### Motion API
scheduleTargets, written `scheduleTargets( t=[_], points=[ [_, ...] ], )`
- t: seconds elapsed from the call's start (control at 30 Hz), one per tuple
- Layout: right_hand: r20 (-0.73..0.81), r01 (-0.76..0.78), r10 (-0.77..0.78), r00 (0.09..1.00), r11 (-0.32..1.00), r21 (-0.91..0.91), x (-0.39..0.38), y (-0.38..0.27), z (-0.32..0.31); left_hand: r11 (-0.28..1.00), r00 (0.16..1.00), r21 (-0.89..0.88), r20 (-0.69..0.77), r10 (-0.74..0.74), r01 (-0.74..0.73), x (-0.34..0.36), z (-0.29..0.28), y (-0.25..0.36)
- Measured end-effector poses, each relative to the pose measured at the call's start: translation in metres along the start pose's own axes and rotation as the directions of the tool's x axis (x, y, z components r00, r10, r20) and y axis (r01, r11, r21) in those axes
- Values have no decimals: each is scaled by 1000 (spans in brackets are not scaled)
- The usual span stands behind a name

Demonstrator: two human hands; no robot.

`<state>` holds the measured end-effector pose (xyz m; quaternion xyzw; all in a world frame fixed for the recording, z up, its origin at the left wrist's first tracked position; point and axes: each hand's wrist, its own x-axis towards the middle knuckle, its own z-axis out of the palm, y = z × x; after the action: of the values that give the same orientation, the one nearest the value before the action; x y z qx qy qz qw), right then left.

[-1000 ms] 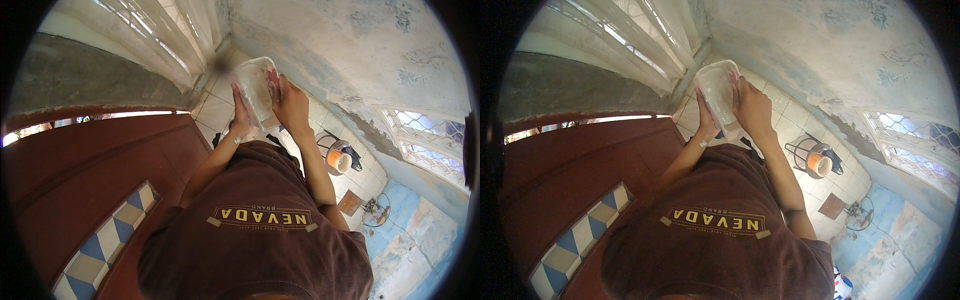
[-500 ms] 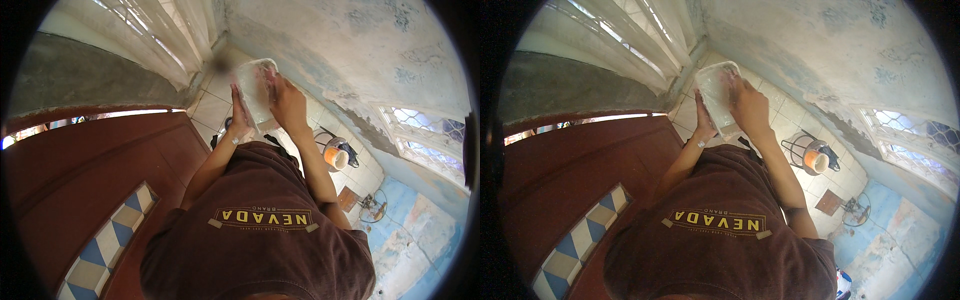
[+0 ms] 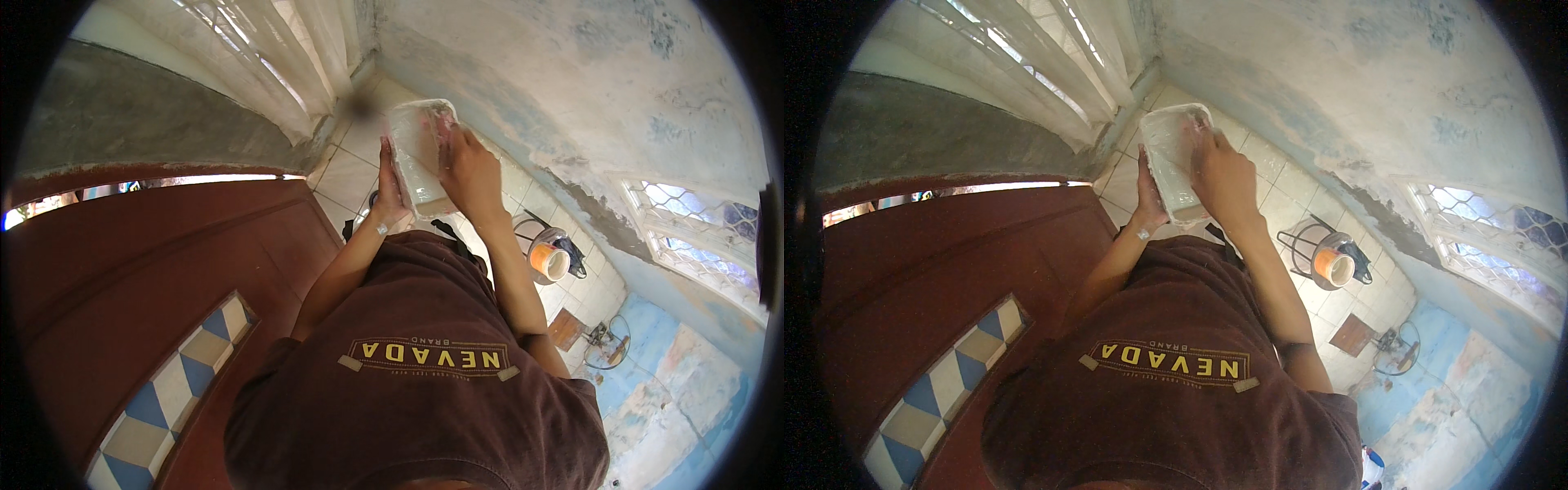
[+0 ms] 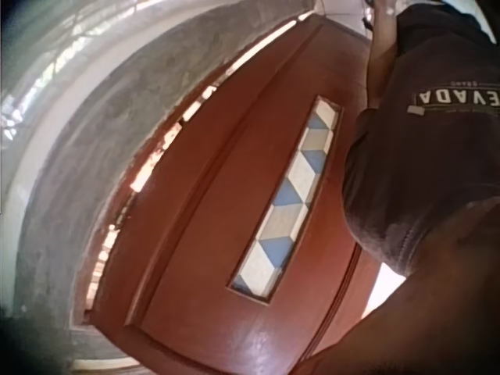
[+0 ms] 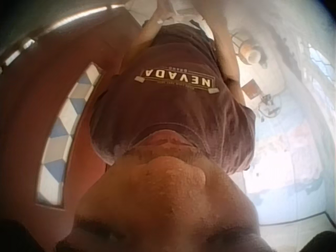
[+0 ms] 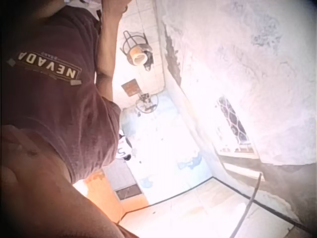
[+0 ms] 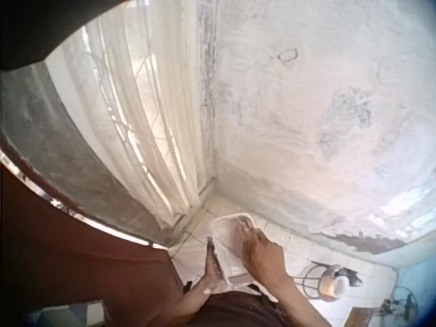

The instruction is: The person patches a wall by applying a white compound from a container onto a damaged surface using a putty knife.

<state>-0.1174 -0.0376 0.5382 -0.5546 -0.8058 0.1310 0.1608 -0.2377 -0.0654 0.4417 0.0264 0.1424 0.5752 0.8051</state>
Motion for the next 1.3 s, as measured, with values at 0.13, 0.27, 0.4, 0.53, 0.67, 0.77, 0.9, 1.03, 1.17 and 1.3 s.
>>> scheduleTargets(
  t=[0.13,0.27,0.4,0.53,0.67,0.77,0.9,1.03,1.17,1.3],
  points=[
    [64,56,-59,996,997,59,-3,-13,14,999,997,36,-76,20,-17,0,-2,-5],
    [-32,-20,28,999,974,224,-3,-12,-14,999,999,42,-34,8,-6,2,-8,0],
    [58,-186,180,982,976,109,-5,7,-5,999,1000,-43,-17,5,-6,5,-11,-4],
    [43,-28,21,999,982,187,-7,-2,13,994,996,105,-78,35,-26,12,-6,-8],
    [-105,27,10,994,940,341,8,-17,-15,998,1000,-67,8,3,-2,9,0,-4],
    [-184,-56,122,975,943,328,8,-18,-24,981,997,-192,71,-28,41,8,5,-2],
    [-7,-91,93,996,988,122,-1,-21,-12,988,998,-140,-1,-67,67,12,-8,-6],
    [78,-84,77,994,993,80,1,-17,-9,999,997,-23,-72,-33,31,13,-17,-4],
    [-15,3,-1,1000,995,102,-2,-15,-2,994,998,-90,-22,-67,64,16,-23,-3],
    [171,-76,86,982,995,-62,5,-11,-8,977,998,-205,3,-60,59,13,-22,-4]
  ],
)
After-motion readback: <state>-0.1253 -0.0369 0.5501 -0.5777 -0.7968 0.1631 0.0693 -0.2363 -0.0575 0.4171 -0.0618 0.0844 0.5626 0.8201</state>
